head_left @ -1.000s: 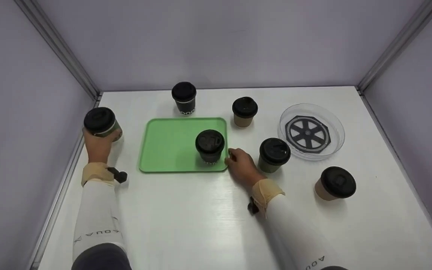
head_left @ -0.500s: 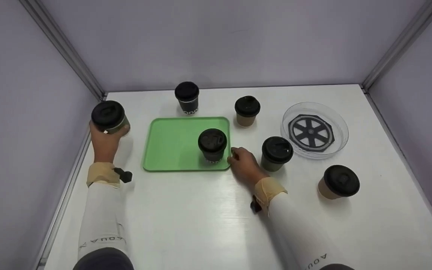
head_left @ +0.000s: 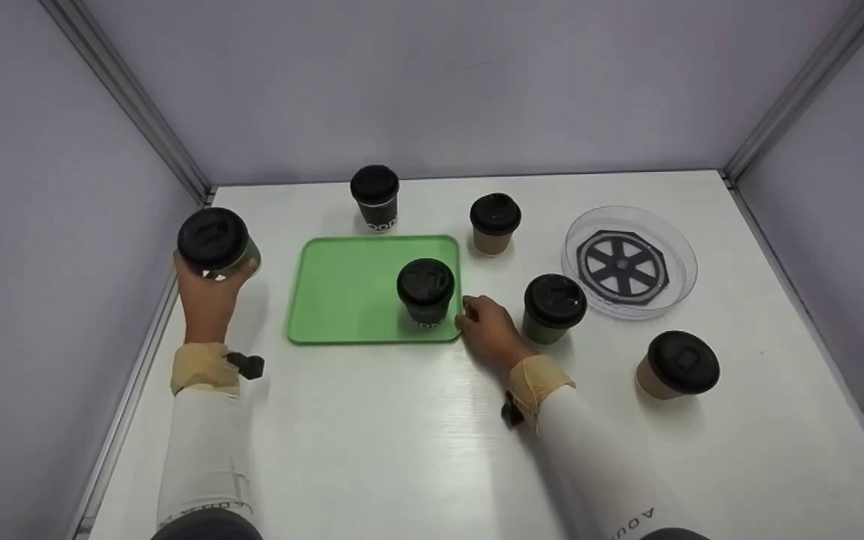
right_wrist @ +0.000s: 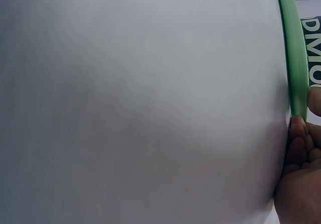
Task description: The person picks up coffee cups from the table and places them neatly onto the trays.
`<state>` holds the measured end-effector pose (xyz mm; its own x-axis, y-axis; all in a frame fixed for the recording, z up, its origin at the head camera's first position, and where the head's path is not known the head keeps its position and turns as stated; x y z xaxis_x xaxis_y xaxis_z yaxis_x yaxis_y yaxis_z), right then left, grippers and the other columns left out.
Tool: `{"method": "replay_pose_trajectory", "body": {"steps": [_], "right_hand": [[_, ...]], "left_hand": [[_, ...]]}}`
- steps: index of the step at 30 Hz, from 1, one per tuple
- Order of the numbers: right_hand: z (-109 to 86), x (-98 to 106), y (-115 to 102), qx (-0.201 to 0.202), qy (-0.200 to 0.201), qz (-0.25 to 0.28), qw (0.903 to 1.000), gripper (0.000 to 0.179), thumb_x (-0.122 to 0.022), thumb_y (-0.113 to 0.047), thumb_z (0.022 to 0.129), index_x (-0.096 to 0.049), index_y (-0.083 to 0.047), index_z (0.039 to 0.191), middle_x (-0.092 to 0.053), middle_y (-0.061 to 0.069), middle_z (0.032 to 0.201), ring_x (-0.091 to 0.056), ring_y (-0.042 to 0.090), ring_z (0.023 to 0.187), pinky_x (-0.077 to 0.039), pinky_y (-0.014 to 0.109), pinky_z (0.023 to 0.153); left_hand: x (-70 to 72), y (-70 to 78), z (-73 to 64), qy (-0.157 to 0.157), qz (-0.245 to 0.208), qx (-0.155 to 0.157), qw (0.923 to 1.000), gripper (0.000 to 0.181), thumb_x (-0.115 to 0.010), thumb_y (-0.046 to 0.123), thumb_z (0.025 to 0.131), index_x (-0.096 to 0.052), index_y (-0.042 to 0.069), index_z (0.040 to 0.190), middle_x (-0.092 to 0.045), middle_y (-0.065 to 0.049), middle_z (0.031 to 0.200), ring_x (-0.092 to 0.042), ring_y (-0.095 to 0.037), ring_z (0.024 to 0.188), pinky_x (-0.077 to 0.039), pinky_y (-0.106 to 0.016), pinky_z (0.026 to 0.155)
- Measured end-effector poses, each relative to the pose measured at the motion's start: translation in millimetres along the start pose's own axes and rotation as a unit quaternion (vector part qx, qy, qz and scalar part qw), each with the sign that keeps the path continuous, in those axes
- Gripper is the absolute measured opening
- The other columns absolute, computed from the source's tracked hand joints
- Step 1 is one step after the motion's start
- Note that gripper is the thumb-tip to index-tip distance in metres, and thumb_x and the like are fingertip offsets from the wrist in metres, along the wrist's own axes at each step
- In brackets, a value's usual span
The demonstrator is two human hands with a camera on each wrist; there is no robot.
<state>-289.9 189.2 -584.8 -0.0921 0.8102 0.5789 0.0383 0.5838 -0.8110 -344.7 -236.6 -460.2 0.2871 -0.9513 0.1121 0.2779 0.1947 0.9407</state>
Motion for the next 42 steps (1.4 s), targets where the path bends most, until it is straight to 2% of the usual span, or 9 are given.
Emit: {"method": "replay_pose_trajectory", "body": {"steps": [7,12,15,19,21,27,29,36,42], "right_hand": [[-3.4,1.1,2.3,-0.019,0.002,0.018,0.9997,0.030,-0.060,-0.019,0.098,-0.061,-0.007,0.125,-0.053,0.005,0.092,-0.050,0.020,0.086,-0.043,0.037,0.078],[-3.9,1.9,1.0,-0.022,0.005,0.022,0.9995,0.040,-0.060,-0.020,0.097,-0.056,-0.005,0.135,-0.056,0.005,0.098,-0.052,0.020,0.096,-0.044,0.037,0.089],[-3.2,0.3,0.5,-0.010,0.000,0.010,0.9999,0.034,-0.060,-0.021,0.098,-0.060,-0.005,0.128,-0.055,0.005,0.097,-0.051,0.020,0.094,-0.043,0.037,0.087],[-0.7,-0.5,-2.6,0.016,0.002,-0.018,0.9997,0.010,-0.061,-0.016,0.097,-0.064,-0.008,0.101,-0.050,0.005,0.085,-0.046,0.020,0.079,-0.039,0.037,0.071],[0.3,-0.6,-3.0,0.019,0.005,-0.021,0.9996,0.006,-0.061,-0.015,0.096,-0.063,-0.009,0.096,-0.049,0.004,0.083,-0.045,0.020,0.076,-0.038,0.036,0.068],[-1.1,2.4,-0.4,0.017,0.014,0.003,0.9997,0.007,-0.062,-0.015,0.095,-0.061,-0.009,0.092,-0.049,0.005,0.082,-0.046,0.020,0.076,-0.038,0.037,0.067],[-1.4,3.7,0.9,0.013,0.016,0.011,0.9997,0.009,-0.061,-0.015,0.095,-0.060,-0.010,0.088,-0.049,0.004,0.081,-0.046,0.019,0.075,-0.038,0.037,0.067],[-0.9,1.4,2.9,0.002,0.006,0.023,0.9997,0.011,-0.060,-0.018,0.096,-0.058,-0.011,0.087,-0.049,0.005,0.082,-0.046,0.020,0.075,-0.039,0.037,0.066],[-1.2,1.1,1.6,-0.007,0.003,0.021,0.9997,0.009,-0.060,-0.020,0.097,-0.062,-0.011,0.098,-0.050,0.006,0.087,-0.048,0.020,0.080,-0.041,0.038,0.070]], "left_hand": [[1.7,-1.9,-2.8,0.001,-0.004,-0.040,0.9992,0.091,-0.087,0.003,0.070,-0.035,0.008,0.144,-0.045,-0.009,0.138,-0.042,-0.019,0.128,-0.037,-0.039,0.105],[4.6,1.2,-7.9,-0.007,-0.019,-0.054,0.9983,0.091,-0.088,0.002,0.069,-0.037,0.011,0.144,-0.047,-0.009,0.136,-0.045,-0.022,0.126,-0.040,-0.038,0.103],[7.6,2.7,-13.1,-0.017,0.000,-0.051,0.9985,0.091,-0.088,0.006,0.070,-0.036,0.012,0.145,-0.048,-0.008,0.136,-0.045,-0.021,0.126,-0.039,-0.039,0.103],[9.5,11.3,-23.2,-0.028,0.029,-0.037,0.9985,0.090,-0.087,0.009,0.073,-0.034,0.011,0.146,-0.046,-0.008,0.136,-0.045,-0.020,0.126,-0.039,-0.039,0.104],[9.8,14.6,-26.7,-0.029,0.031,-0.035,0.9985,0.089,-0.086,0.009,0.074,-0.034,0.010,0.146,-0.046,-0.009,0.136,-0.045,-0.021,0.126,-0.038,-0.039,0.104],[7.2,4.0,-27.6,-0.027,0.009,-0.061,0.9977,0.089,-0.087,0.005,0.071,-0.037,0.012,0.145,-0.050,-0.008,0.134,-0.048,-0.022,0.123,-0.041,-0.038,0.100],[4.8,4.9,-28.6,-0.028,0.003,-0.068,0.9972,0.089,-0.088,0.004,0.070,-0.038,0.012,0.144,-0.050,-0.007,0.133,-0.049,-0.022,0.122,-0.042,-0.037,0.099],[-2.5,22.7,-41.1,-0.033,0.009,-0.066,0.9972,0.087,-0.087,0.004,0.071,-0.038,0.008,0.143,-0.052,-0.010,0.133,-0.051,-0.021,0.120,-0.043,-0.034,0.098],[-12.6,35.3,-51.6,-0.049,0.028,-0.058,0.9967,0.081,-0.087,0.008,0.072,-0.040,0.003,0.138,-0.054,-0.010,0.129,-0.053,-0.020,0.117,-0.042,-0.034,0.098]]}}
Point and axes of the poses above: each hand's wrist, its own z-axis towards the middle knuckle, its own x-axis out of the back of the hand, y = z × x, the point moved 6 cm from there along z, towards the middle knuckle
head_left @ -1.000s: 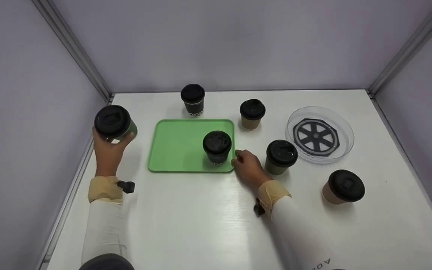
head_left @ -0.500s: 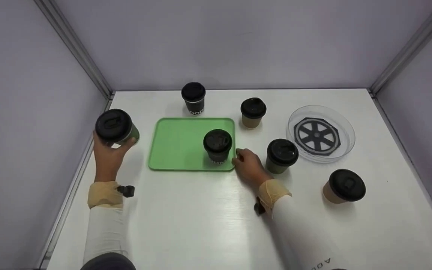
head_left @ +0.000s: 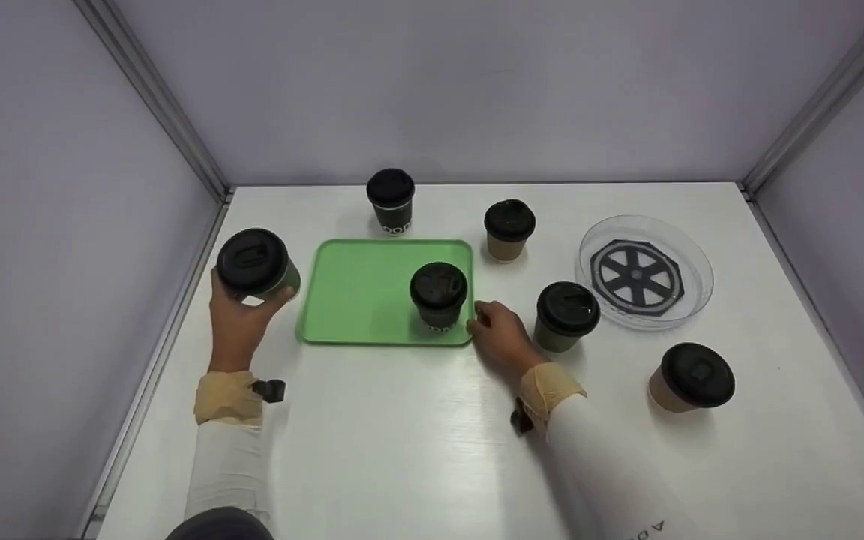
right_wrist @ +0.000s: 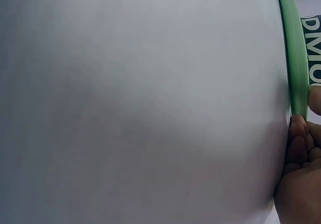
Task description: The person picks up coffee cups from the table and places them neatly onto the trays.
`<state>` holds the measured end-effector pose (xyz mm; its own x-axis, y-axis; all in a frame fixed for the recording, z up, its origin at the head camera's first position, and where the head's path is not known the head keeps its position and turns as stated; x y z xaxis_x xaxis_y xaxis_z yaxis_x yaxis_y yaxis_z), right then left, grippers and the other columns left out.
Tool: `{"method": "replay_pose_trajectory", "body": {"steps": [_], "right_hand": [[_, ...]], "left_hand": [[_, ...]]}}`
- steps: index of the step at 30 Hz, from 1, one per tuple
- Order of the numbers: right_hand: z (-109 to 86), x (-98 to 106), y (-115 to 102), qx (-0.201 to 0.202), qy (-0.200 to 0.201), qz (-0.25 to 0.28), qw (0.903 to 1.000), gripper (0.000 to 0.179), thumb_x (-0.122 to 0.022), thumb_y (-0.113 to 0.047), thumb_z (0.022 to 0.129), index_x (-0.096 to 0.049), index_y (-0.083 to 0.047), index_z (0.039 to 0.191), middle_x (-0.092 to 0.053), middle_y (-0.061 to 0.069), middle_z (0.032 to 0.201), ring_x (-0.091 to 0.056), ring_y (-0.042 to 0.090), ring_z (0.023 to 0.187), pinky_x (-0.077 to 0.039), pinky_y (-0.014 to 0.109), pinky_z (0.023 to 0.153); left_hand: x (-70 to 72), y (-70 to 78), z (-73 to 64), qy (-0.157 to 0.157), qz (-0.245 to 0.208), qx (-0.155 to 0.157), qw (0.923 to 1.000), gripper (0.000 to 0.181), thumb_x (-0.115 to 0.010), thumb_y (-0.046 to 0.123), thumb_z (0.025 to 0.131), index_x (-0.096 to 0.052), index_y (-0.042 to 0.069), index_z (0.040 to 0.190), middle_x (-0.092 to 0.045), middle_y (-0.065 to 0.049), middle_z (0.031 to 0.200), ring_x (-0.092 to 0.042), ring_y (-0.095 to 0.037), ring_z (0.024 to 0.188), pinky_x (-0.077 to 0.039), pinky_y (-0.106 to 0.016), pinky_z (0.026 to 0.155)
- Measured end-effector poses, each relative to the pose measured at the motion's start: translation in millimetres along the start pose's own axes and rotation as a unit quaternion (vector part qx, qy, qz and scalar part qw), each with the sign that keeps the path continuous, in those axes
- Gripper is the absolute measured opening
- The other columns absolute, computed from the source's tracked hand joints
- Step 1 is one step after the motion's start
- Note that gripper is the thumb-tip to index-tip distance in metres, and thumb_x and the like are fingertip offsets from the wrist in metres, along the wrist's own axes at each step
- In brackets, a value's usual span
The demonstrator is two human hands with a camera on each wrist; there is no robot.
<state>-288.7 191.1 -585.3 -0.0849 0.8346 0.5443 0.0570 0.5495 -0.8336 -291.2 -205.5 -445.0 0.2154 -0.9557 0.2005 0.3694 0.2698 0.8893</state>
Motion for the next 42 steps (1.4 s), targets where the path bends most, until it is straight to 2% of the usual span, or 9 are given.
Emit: {"method": "replay_pose_trajectory", "body": {"steps": [4,6,10,13,22,28,35,40,42], "right_hand": [[-1.2,-0.2,0.9,-0.005,-0.005,-0.015,0.9999,0.028,-0.059,-0.022,0.098,-0.062,-0.008,0.122,-0.052,0.005,0.093,-0.049,0.020,0.087,-0.042,0.038,0.078],[-1.2,-0.4,1.5,-0.009,-0.006,-0.017,0.9998,0.032,-0.059,-0.023,0.098,-0.061,-0.008,0.126,-0.053,0.005,0.093,-0.049,0.020,0.087,-0.042,0.037,0.078],[0.2,-0.4,1.3,-0.006,-0.002,-0.006,1.0000,0.016,-0.060,-0.022,0.098,-0.064,-0.010,0.108,-0.052,0.005,0.088,-0.049,0.020,0.082,-0.041,0.037,0.072],[0.6,-1.1,1.2,-0.005,-0.003,0.005,1.0000,0.009,-0.059,-0.022,0.098,-0.061,-0.013,0.096,-0.050,0.006,0.086,-0.048,0.020,0.079,-0.040,0.038,0.068],[-1.8,-2.2,1.5,-0.015,-0.006,0.013,0.9998,0.010,-0.058,-0.023,0.098,-0.062,-0.015,0.102,-0.052,0.006,0.089,-0.049,0.021,0.081,-0.041,0.038,0.070],[-2.2,-2.9,1.4,-0.011,-0.004,0.029,0.9995,0.009,-0.058,-0.021,0.098,-0.062,-0.013,0.097,-0.052,0.006,0.088,-0.049,0.021,0.080,-0.042,0.038,0.069],[-2.6,-0.7,-0.1,-0.004,-0.003,0.020,0.9998,0.017,-0.058,-0.021,0.099,-0.063,-0.009,0.109,-0.051,0.006,0.090,-0.048,0.020,0.084,-0.040,0.038,0.075],[-2.4,-0.9,-1.3,0.003,-0.006,0.028,0.9996,0.012,-0.059,-0.020,0.099,-0.063,-0.009,0.100,-0.050,0.007,0.088,-0.047,0.021,0.082,-0.040,0.038,0.072],[-2.6,-1.0,-0.6,0.000,-0.005,0.029,0.9996,0.012,-0.059,-0.020,0.099,-0.064,-0.011,0.104,-0.051,0.007,0.089,-0.048,0.021,0.083,-0.040,0.038,0.074]], "left_hand": [[-7.2,0.4,-3.3,-0.015,0.019,-0.010,0.9997,0.081,-0.087,0.009,0.073,-0.039,0.002,0.138,-0.054,-0.011,0.130,-0.052,-0.020,0.118,-0.041,-0.037,0.099],[-9.5,-0.2,-4.8,-0.015,0.021,-0.012,0.9996,0.081,-0.086,0.007,0.073,-0.038,0.000,0.138,-0.054,-0.011,0.130,-0.052,-0.020,0.118,-0.042,-0.038,0.098],[-14.2,-0.2,-5.7,-0.013,0.010,-0.010,0.9998,0.080,-0.086,0.005,0.073,-0.038,-0.003,0.137,-0.054,-0.013,0.129,-0.053,-0.020,0.116,-0.043,-0.037,0.097],[-18.2,0.4,-5.6,-0.015,0.008,-0.010,0.9998,0.081,-0.086,0.005,0.073,-0.038,-0.004,0.138,-0.054,-0.014,0.129,-0.054,-0.020,0.115,-0.043,-0.038,0.097],[-33.3,0.5,-9.6,-0.038,0.027,-0.023,0.9987,0.081,-0.086,0.008,0.074,-0.038,-0.001,0.139,-0.053,-0.012,0.132,-0.052,-0.023,0.119,-0.041,-0.043,0.099],[-42.2,-1.6,-12.8,-0.043,0.016,-0.018,0.9988,0.080,-0.087,0.008,0.073,-0.040,-0.001,0.137,-0.055,-0.011,0.131,-0.054,-0.023,0.116,-0.042,-0.042,0.097],[-49.9,-1.9,-15.9,-0.054,0.021,-0.013,0.9982,0.081,-0.086,0.010,0.074,-0.038,-0.001,0.138,-0.053,-0.012,0.131,-0.053,-0.024,0.118,-0.041,-0.044,0.099],[-53.8,-2.6,-18.3,-0.060,0.019,-0.011,0.9980,0.081,-0.086,0.011,0.075,-0.038,0.000,0.139,-0.052,-0.012,0.133,-0.051,-0.024,0.120,-0.039,-0.045,0.100],[-55.6,-8.4,-18.7,-0.062,0.019,-0.013,0.9978,0.083,-0.087,0.013,0.075,-0.037,0.001,0.140,-0.051,-0.011,0.134,-0.050,-0.024,0.121,-0.039,-0.045,0.101]]}}
Point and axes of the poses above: each hand's wrist, its own z-axis towards the middle knuckle, its own x-axis out of the back of the hand, y = z × x, the point moved 6 cm from there along z, towards the middle knuckle
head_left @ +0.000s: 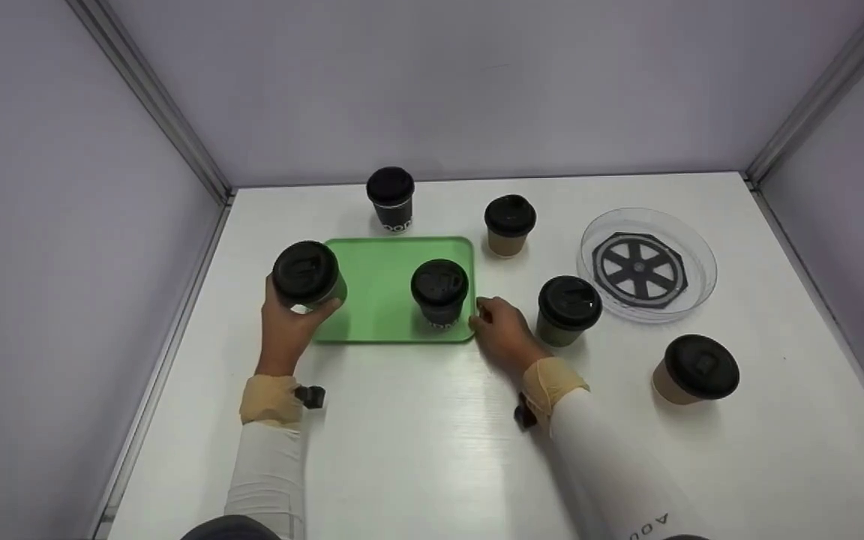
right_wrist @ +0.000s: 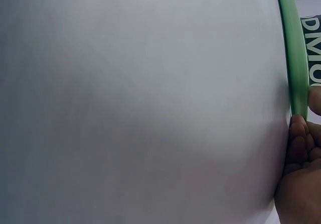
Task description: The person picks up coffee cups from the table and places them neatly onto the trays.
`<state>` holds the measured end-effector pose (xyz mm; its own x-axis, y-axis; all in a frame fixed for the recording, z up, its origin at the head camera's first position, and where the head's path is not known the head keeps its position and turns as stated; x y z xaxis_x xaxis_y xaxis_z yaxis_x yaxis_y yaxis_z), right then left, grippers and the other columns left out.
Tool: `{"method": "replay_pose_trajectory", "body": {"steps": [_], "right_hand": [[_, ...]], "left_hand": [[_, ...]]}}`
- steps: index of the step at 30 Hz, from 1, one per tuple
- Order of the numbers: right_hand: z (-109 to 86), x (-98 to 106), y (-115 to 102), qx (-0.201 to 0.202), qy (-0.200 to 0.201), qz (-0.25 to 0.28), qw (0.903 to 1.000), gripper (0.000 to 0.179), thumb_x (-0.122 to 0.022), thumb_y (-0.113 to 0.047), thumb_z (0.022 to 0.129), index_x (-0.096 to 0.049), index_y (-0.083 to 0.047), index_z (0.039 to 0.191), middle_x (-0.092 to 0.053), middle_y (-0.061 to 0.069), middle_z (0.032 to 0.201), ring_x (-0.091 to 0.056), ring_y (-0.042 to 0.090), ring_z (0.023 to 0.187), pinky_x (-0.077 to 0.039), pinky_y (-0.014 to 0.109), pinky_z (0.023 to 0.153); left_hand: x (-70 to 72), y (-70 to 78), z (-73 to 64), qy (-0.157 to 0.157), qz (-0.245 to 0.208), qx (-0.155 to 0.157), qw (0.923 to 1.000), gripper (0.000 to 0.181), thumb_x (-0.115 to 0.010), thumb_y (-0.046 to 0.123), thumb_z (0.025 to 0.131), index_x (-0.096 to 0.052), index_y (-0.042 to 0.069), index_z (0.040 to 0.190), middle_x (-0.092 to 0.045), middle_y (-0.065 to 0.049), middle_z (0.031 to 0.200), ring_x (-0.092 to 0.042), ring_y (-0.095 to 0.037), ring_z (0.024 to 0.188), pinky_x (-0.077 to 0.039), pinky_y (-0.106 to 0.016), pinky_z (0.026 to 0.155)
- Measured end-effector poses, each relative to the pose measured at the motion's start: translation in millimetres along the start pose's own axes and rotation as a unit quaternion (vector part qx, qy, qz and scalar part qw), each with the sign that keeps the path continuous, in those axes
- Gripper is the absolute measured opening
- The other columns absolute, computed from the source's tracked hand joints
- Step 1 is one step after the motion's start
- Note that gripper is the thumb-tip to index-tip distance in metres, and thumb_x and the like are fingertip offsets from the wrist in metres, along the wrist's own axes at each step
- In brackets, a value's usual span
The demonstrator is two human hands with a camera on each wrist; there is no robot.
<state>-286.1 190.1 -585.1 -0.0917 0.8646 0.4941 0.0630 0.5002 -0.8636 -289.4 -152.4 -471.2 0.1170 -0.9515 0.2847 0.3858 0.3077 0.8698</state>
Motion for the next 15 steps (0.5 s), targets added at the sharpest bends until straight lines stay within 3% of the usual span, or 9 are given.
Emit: {"method": "replay_pose_trajectory", "body": {"steps": [2,6,9,11,15], "right_hand": [[0.6,0.1,0.2,0.003,0.001,-0.004,1.0000,0.011,-0.059,-0.021,0.098,-0.063,-0.011,0.101,-0.050,0.007,0.088,-0.048,0.021,0.082,-0.039,0.038,0.072],[1.6,-0.3,0.5,0.008,0.003,-0.014,0.9999,0.011,-0.059,-0.021,0.098,-0.061,-0.011,0.095,-0.049,0.006,0.086,-0.047,0.021,0.080,-0.038,0.038,0.070],[1.3,-0.4,-0.4,0.011,0.002,-0.020,0.9997,0.012,-0.059,-0.020,0.098,-0.059,-0.010,0.092,-0.048,0.007,0.085,-0.045,0.021,0.078,-0.037,0.038,0.068],[0.9,0.1,-1.1,0.014,0.003,-0.022,0.9997,0.013,-0.059,-0.020,0.098,-0.058,-0.009,0.090,-0.047,0.007,0.084,-0.045,0.021,0.076,-0.037,0.037,0.067],[0.7,0.9,-1.3,0.012,0.004,-0.016,0.9998,0.016,-0.059,-0.019,0.098,-0.055,-0.009,0.086,-0.046,0.007,0.082,-0.044,0.021,0.074,-0.037,0.037,0.064]], "left_hand": [[-2.4,-11.1,0.0,-0.001,0.001,0.001,1.0000,0.085,-0.087,0.017,0.074,-0.037,0.005,0.141,-0.051,-0.008,0.135,-0.050,-0.022,0.122,-0.038,-0.045,0.101],[-7.0,-15.7,-0.8,-0.007,-0.002,0.015,0.9999,0.087,-0.088,0.017,0.074,-0.036,0.006,0.142,-0.051,-0.009,0.136,-0.049,-0.024,0.124,-0.038,-0.047,0.102],[-9.1,-0.9,-3.2,-0.011,0.001,0.025,0.9996,0.086,-0.087,0.013,0.074,-0.035,0.001,0.142,-0.050,-0.014,0.137,-0.048,-0.026,0.125,-0.038,-0.047,0.102],[-10.7,0.6,-4.0,-0.014,0.009,0.027,0.9995,0.086,-0.087,0.012,0.074,-0.035,0.000,0.142,-0.049,-0.015,0.138,-0.048,-0.028,0.126,-0.038,-0.047,0.102],[-14.8,-19.9,-3.4,-0.018,0.016,0.029,0.9993,0.090,-0.088,0.015,0.074,-0.033,0.002,0.145,-0.047,-0.015,0.141,-0.044,-0.028,0.130,-0.035,-0.047,0.106]]}}
Point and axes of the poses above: each hand's wrist, its own z-axis towards the middle knuckle, its own x-axis out of the back of the hand, y = z × x, the point moved 6 cm from there along z, towards the middle knuckle
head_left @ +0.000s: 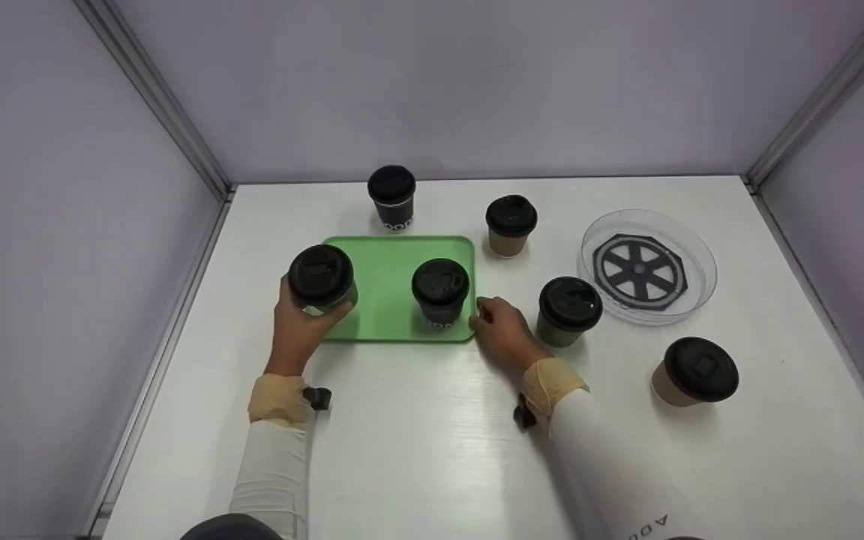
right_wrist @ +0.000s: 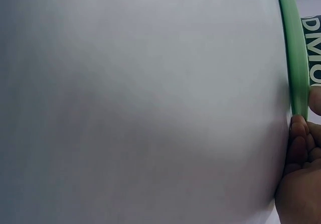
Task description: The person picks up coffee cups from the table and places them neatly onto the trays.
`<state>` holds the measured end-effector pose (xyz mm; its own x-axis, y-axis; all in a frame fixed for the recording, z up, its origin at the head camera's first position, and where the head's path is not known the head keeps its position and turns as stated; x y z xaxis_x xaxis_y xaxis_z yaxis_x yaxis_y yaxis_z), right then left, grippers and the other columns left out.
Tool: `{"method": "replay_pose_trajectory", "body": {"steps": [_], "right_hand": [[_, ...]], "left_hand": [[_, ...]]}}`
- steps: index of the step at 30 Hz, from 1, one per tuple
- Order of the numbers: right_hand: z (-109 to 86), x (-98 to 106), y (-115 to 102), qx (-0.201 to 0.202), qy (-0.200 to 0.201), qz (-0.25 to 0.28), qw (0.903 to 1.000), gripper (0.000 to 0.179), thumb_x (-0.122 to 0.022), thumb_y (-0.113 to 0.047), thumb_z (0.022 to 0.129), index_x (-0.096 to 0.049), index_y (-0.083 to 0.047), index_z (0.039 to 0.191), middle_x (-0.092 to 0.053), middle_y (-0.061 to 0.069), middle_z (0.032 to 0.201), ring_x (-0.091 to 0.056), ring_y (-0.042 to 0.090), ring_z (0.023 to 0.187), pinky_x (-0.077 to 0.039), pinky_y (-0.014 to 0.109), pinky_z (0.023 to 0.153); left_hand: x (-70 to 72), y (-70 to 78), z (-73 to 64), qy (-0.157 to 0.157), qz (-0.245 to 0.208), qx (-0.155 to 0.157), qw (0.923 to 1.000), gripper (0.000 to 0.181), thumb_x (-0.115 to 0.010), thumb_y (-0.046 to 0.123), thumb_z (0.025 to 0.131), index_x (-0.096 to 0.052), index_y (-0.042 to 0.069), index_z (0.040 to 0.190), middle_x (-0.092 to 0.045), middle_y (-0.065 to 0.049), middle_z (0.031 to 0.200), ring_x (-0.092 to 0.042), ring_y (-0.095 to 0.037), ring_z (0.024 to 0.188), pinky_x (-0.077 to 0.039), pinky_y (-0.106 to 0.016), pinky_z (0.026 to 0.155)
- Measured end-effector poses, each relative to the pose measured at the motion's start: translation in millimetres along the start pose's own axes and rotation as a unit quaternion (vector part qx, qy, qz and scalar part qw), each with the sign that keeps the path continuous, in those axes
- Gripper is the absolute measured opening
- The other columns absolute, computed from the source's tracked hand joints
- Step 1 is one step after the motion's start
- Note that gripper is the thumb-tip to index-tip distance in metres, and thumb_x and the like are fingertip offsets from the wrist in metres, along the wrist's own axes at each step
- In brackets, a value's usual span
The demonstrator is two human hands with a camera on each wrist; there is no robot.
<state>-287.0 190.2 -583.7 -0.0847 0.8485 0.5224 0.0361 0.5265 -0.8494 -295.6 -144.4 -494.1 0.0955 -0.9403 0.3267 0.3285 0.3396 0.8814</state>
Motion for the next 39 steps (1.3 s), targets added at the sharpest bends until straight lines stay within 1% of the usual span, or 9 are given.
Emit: {"method": "replay_pose_trajectory", "body": {"steps": [3,6,13,18,21,28,33,35,39], "right_hand": [[0.0,-0.1,0.3,-0.002,0.001,0.003,1.0000,0.016,-0.060,-0.019,0.098,-0.055,-0.009,0.086,-0.047,0.007,0.082,-0.045,0.021,0.074,-0.038,0.037,0.064],[0.5,0.3,-0.9,0.006,0.004,-0.014,0.9999,0.014,-0.060,-0.019,0.098,-0.057,-0.009,0.087,-0.047,0.006,0.082,-0.045,0.020,0.075,-0.037,0.037,0.067],[1.4,0.8,-2.1,0.021,0.006,-0.034,0.9992,0.008,-0.062,-0.016,0.097,-0.062,-0.009,0.092,-0.048,0.005,0.083,-0.045,0.020,0.077,-0.036,0.037,0.069],[0.0,0.9,-0.2,0.010,0.005,-0.015,0.9998,0.014,-0.061,-0.016,0.097,-0.067,-0.010,0.108,-0.050,0.005,0.086,-0.047,0.020,0.081,-0.039,0.036,0.072],[-1.2,1.2,0.4,0.001,0.005,-0.007,1.0000,0.021,-0.061,-0.017,0.097,-0.066,-0.011,0.116,-0.053,0.005,0.090,-0.049,0.020,0.085,-0.041,0.037,0.077],[-1.8,0.8,0.6,-0.007,-0.001,-0.006,1.0000,0.033,-0.060,-0.019,0.098,-0.060,-0.007,0.128,-0.056,0.007,0.099,-0.052,0.021,0.095,-0.044,0.040,0.087],[-2.2,-0.5,2.4,-0.025,-0.001,0.026,0.9993,0.026,-0.059,-0.019,0.098,-0.063,-0.012,0.123,-0.055,0.006,0.097,-0.052,0.020,0.093,-0.045,0.038,0.084],[-1.5,-0.8,2.7,-0.023,-0.001,0.023,0.9995,0.017,-0.059,-0.019,0.098,-0.064,-0.013,0.113,-0.053,0.007,0.092,-0.050,0.021,0.087,-0.043,0.038,0.078],[0.0,0.1,1.3,-0.006,0.000,-0.009,0.9999,0.012,-0.059,-0.020,0.098,-0.064,-0.011,0.104,-0.051,0.005,0.089,-0.048,0.019,0.083,-0.041,0.037,0.075]], "left_hand": [[-3.0,-19.5,2.0,-0.003,-0.003,-0.001,1.0000,0.093,-0.089,0.020,0.073,-0.033,0.008,0.147,-0.047,-0.010,0.142,-0.044,-0.024,0.131,-0.033,-0.045,0.107],[-5.2,-27.2,1.9,-0.011,-0.011,-0.002,0.9999,0.093,-0.089,0.024,0.072,-0.034,0.011,0.146,-0.048,-0.006,0.141,-0.045,-0.022,0.129,-0.035,-0.043,0.106],[-9.2,-34.8,1.6,-0.021,-0.010,0.000,0.9997,0.091,-0.089,0.032,0.071,-0.037,0.013,0.144,-0.050,-0.004,0.138,-0.048,-0.021,0.125,-0.038,-0.042,0.103],[-12.0,-36.8,0.8,-0.032,-0.011,0.018,0.9993,0.090,-0.089,0.029,0.072,-0.037,0.013,0.144,-0.050,-0.005,0.138,-0.048,-0.022,0.124,-0.039,-0.044,0.103],[-12.8,-33.9,-0.3,-0.035,-0.012,0.027,0.9989,0.090,-0.089,0.025,0.073,-0.036,0.012,0.145,-0.049,-0.008,0.139,-0.048,-0.024,0.124,-0.038,-0.045,0.103],[-11.3,-1.7,-5.8,-0.045,0.007,0.024,0.9987,0.086,-0.086,0.014,0.076,-0.035,0.000,0.144,-0.049,-0.017,0.138,-0.048,-0.029,0.125,-0.039,-0.045,0.103],[-14.7,-28.1,-3.4,-0.044,0.006,0.032,0.9985,0.091,-0.088,0.021,0.074,-0.034,0.006,0.146,-0.048,-0.014,0.140,-0.045,-0.027,0.128,-0.036,-0.044,0.105],[-16.5,-41.3,-1.8,-0.045,0.004,0.039,0.9982,0.093,-0.088,0.025,0.073,-0.033,0.009,0.147,-0.047,-0.012,0.141,-0.044,-0.026,0.129,-0.035,-0.044,0.105],[-17.8,-49.8,-1.2,-0.048,0.004,0.048,0.9977,0.095,-0.088,0.034,0.072,-0.033,0.011,0.146,-0.048,-0.009,0.139,-0.046,-0.024,0.127,-0.037,-0.043,0.104]]}}
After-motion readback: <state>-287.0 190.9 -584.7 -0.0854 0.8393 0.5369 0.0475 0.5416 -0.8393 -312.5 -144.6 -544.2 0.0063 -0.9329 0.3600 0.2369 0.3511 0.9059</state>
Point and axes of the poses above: each hand's wrist, its own z-axis towards the middle knuckle, its own x-axis out of the back of the hand, y = z × x, the point moved 6 cm from there along z, towards the middle knuckle
